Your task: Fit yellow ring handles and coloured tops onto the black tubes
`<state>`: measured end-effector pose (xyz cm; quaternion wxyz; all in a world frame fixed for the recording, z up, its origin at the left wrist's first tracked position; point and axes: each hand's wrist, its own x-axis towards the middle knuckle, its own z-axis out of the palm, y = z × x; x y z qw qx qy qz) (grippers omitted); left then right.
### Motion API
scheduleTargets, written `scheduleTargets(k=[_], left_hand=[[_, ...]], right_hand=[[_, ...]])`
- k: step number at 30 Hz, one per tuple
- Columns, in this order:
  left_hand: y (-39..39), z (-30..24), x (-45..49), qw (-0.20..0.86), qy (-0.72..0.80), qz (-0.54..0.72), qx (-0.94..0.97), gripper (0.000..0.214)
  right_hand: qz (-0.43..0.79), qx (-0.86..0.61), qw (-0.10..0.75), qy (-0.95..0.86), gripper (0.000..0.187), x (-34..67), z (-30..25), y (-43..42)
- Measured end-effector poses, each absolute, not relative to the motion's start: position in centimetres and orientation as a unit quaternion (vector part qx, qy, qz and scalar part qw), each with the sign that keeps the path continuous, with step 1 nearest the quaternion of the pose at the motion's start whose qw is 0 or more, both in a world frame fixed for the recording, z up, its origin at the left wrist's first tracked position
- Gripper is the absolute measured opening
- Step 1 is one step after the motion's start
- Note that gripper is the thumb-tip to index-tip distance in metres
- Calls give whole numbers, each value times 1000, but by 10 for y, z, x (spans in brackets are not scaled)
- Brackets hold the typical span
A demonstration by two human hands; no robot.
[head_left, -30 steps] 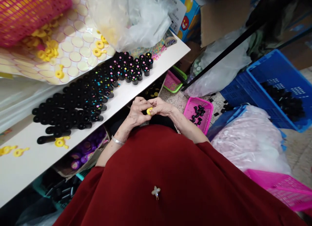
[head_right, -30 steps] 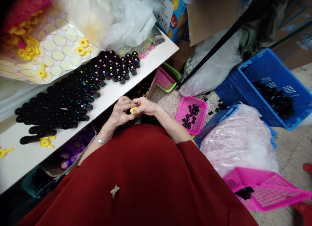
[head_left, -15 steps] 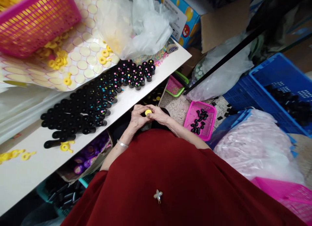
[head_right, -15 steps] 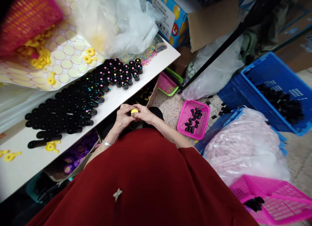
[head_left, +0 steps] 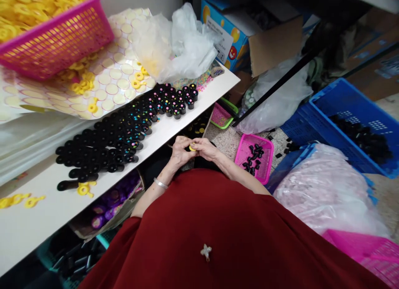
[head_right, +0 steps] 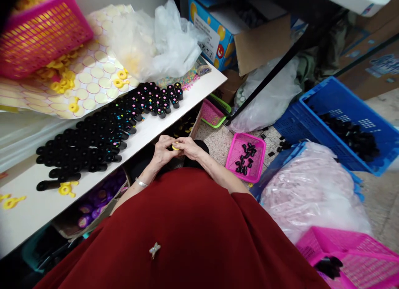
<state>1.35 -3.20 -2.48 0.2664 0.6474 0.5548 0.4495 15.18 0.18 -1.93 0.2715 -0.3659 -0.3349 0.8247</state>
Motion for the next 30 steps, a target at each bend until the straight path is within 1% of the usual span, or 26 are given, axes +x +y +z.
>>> scheduleTargets(k=[4,8,10,12,14,17,22,25,27,30], left_hand=[[-27,-30,10,254,560,466,636,12],[-18,-40,2,260,564,468,629,9],[-16,-43,-2,258,554,463,642,12],[-17,-46,-6,262,549,455,650,20],[-20,-47,-7,273,552,448,648,23],[-25,-45,-6,284,551,456,638,19],[-31,-41,7,304,518,484,635,25],[-37,-41,14,305,520,495,626,38],[-42,-42,18,299,525,498,622,47],[-52,-41,23,297,519,493,632,50]], right_hand=[[767,-426,298,-376,40,139,-17,3],[761,-450,302,-357,39,127,-24,10],[767,-444,324,-332,40,123,-28,12],[789,-419,331,-302,43,122,-31,12],[821,-385,311,-286,46,124,-31,10],[850,-346,274,-289,50,132,-25,2],[875,-294,257,-287,56,152,-17,-7],[879,-288,263,-273,52,160,-16,-14],[875,-301,268,-268,46,161,-18,-20],[854,-333,301,-262,33,159,-23,-30]])
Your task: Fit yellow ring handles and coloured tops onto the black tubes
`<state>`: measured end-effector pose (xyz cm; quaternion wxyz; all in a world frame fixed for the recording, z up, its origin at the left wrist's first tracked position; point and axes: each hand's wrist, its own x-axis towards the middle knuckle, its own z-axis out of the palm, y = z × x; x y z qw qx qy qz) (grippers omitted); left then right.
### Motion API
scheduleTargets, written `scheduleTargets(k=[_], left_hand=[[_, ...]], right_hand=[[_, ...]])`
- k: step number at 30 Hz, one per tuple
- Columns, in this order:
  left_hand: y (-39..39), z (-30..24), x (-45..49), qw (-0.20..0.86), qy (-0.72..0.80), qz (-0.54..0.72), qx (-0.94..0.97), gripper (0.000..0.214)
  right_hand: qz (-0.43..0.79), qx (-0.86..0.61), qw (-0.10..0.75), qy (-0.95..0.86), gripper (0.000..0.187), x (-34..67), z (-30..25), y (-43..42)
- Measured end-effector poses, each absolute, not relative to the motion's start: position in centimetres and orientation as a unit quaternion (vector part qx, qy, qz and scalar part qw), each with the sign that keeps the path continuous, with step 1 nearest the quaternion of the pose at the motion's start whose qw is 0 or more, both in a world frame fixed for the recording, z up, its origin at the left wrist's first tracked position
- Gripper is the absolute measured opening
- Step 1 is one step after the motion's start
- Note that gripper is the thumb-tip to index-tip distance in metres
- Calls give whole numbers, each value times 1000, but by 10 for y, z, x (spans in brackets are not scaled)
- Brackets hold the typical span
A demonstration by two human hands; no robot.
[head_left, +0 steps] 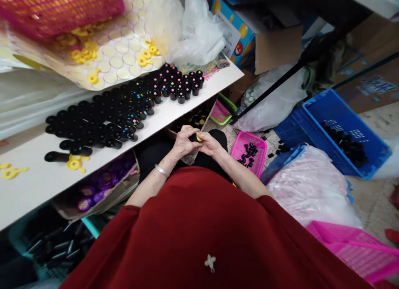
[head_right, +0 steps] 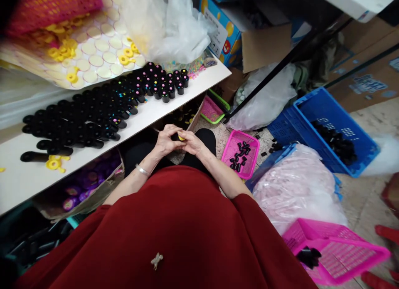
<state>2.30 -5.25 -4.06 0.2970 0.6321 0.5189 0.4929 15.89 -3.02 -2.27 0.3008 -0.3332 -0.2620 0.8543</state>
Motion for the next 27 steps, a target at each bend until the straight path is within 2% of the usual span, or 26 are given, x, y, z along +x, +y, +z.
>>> scheduleTargets(k=[2,6,9,15,19,21,23,27], left_hand=[[-59,-38,26,299,513,485,642,55],[-68,-32,31,290,508,474,658,64],[-68,-31,32,288,503,475,663,62],[-60,-29,24,260,537,489,636,62],[-57,-25,22,194,583,477,628,57],[-55,-24,24,180,585,470,636,54],[-53,-24,25,187,582,475,633,54],[-48,-26,25,243,577,508,592,49]], right_hand=[[842,-340,328,-260,28,157,-26,-36],[843,-323,347,-253,30,155,-30,-41],[847,-325,345,-242,30,156,-30,-38],[859,-298,302,-287,45,156,-20,-32],[820,-324,345,-320,52,154,-15,-30],[834,-304,342,-309,49,156,-17,-27],[856,-284,326,-281,45,160,-20,-23],[885,-275,311,-210,58,166,-28,-18]])
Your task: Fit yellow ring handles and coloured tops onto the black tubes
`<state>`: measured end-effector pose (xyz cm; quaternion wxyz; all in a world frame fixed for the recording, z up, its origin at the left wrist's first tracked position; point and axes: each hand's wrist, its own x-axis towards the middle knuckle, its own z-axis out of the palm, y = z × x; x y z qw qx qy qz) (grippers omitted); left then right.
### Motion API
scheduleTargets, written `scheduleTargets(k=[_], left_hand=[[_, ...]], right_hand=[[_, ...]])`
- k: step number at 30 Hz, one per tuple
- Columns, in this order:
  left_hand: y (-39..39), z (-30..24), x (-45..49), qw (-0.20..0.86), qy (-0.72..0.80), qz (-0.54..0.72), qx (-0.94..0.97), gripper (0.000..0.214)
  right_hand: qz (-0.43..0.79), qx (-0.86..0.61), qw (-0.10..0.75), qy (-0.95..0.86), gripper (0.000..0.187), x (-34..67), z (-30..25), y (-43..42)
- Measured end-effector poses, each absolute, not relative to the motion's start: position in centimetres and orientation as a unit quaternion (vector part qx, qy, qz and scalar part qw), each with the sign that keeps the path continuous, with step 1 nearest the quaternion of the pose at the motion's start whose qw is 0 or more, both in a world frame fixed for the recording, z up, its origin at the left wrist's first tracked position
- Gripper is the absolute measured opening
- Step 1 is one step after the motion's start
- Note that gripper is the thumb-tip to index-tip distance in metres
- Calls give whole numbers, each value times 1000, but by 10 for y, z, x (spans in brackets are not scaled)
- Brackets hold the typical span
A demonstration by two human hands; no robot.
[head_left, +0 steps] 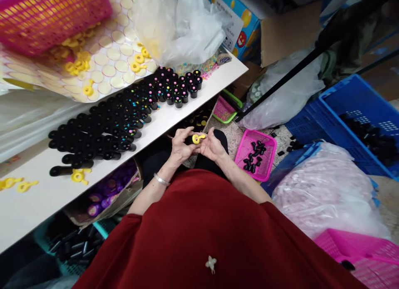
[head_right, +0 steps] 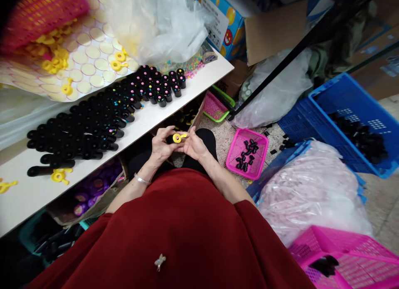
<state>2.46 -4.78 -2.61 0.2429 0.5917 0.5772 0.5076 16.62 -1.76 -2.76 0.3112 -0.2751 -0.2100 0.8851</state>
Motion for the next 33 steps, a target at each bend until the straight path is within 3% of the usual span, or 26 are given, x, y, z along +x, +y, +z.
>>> scheduleTargets(k=[3,7,16,23,33], left_hand=[[-45,-27,23,295,571,525,558,39],[-45,-28,23,324,546,528,564,30],[-43,-27,32,259,460,475,704,21],[-43,-21,34,257,447,445,732,27],[-51,-26,40,275,415,474,727,28]], right_hand=[[893,-268,311,-182,56,167,-33,-19],[881,-257,343,-199,34,167,-38,-22],[822,-299,338,-346,50,180,-37,-16],[729,-341,393,-445,47,182,-49,-31],[796,-303,361,-380,48,184,-42,-37]])
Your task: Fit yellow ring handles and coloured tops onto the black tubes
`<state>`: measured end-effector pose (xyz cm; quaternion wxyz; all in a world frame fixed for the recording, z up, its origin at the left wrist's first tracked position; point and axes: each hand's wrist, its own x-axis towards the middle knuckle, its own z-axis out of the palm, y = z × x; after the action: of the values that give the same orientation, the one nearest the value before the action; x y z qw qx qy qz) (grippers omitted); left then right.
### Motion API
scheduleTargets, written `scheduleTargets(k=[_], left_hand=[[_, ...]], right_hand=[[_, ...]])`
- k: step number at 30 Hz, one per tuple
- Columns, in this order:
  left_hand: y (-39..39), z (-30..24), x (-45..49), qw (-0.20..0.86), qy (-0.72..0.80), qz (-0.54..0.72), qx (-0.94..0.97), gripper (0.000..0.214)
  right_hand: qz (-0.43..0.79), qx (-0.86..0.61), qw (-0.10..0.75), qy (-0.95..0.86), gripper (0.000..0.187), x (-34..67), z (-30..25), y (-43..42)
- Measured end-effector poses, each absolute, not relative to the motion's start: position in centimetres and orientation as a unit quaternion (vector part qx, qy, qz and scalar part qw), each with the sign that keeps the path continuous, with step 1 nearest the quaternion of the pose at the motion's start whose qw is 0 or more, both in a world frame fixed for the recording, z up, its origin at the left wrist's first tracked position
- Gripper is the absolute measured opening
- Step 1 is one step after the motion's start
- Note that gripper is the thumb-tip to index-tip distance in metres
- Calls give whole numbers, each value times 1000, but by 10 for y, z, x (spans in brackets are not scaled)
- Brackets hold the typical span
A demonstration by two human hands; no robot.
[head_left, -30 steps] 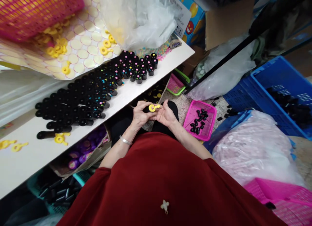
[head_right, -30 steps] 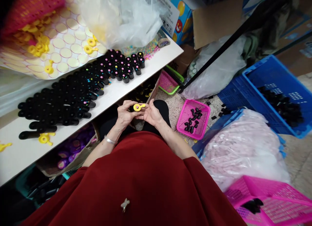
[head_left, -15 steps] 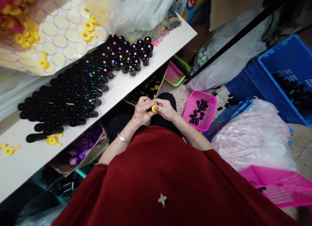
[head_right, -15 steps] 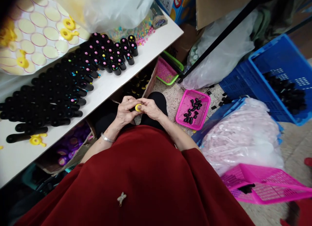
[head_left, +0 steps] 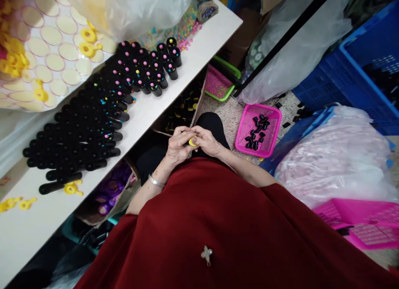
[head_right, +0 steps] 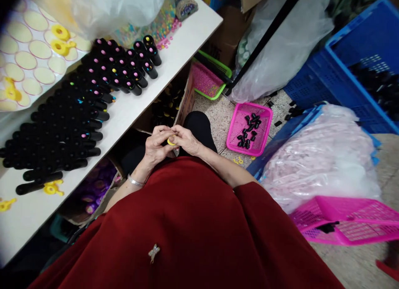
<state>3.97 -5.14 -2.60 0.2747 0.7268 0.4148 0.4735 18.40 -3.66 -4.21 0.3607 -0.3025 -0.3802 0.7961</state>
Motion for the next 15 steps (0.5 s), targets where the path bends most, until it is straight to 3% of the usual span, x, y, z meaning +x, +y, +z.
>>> scheduleTargets(k=[8,15], left_hand=[[-48,-28,39,296,469,460,694,33],[-54,-28,40,259,480,441,713,30]], right_hand=[[820,-274,375,-333,55,184,-44,-32],[816,-268,363,-361,43,184,-44,-30]])
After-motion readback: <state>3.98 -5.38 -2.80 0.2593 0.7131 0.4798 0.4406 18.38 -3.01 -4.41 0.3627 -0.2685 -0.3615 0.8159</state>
